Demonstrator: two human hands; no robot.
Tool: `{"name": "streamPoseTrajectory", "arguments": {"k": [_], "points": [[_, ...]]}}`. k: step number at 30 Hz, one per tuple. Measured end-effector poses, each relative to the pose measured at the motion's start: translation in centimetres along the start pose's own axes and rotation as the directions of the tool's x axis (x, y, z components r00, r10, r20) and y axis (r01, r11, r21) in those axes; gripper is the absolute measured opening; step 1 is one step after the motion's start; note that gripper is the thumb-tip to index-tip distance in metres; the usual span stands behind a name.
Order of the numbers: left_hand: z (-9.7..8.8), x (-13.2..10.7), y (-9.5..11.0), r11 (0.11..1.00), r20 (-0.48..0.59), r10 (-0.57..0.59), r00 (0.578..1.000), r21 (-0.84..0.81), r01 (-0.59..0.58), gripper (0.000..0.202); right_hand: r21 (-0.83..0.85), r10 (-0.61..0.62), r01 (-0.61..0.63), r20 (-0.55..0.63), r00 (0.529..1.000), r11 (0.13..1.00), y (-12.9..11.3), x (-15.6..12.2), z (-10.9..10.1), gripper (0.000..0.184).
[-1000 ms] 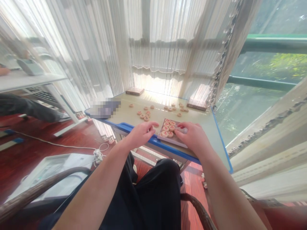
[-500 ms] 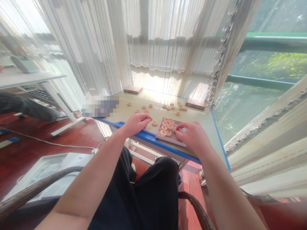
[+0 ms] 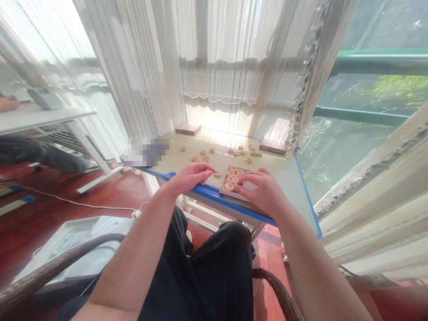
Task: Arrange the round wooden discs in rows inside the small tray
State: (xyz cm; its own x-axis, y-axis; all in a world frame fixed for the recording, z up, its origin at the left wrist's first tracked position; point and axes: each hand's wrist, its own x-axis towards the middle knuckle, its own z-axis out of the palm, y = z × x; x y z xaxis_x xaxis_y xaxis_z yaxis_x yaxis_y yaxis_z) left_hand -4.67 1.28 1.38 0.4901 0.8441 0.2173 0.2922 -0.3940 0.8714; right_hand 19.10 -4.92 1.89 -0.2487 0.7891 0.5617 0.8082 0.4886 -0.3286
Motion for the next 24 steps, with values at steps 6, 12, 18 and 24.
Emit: {"name": "streamPoseTrajectory", "arguments": {"k": [6,12,18,24], "points": [[0.30,0.05,-0.26,1.000,-0.026,0.009,1.000,0.015,-0.009,0.036,0.025,-0.015,0.014,0.048,0.999,1.000,0.36,0.16,0.22,0.009],[0.44,0.03,-0.26,1.000,-0.042,0.014,0.999,0.022,-0.013,0.035,0.007,-0.015,0.015,0.024,1.000,1.000,0.22,0.20,0.04,0.009],[0.43,0.04,-0.29,1.000,-0.034,0.014,0.999,-0.003,-0.015,0.036,0.001,0.078,-0.078,0.048,0.996,0.997,0.18,0.30,-0.45,0.013],[0.39,-0.08,-0.15,1.000,-0.048,0.020,0.999,-0.006,-0.021,0.036,-0.004,0.130,-0.130,0.132,0.983,0.991,0.13,0.55,-0.54,0.018]]}}
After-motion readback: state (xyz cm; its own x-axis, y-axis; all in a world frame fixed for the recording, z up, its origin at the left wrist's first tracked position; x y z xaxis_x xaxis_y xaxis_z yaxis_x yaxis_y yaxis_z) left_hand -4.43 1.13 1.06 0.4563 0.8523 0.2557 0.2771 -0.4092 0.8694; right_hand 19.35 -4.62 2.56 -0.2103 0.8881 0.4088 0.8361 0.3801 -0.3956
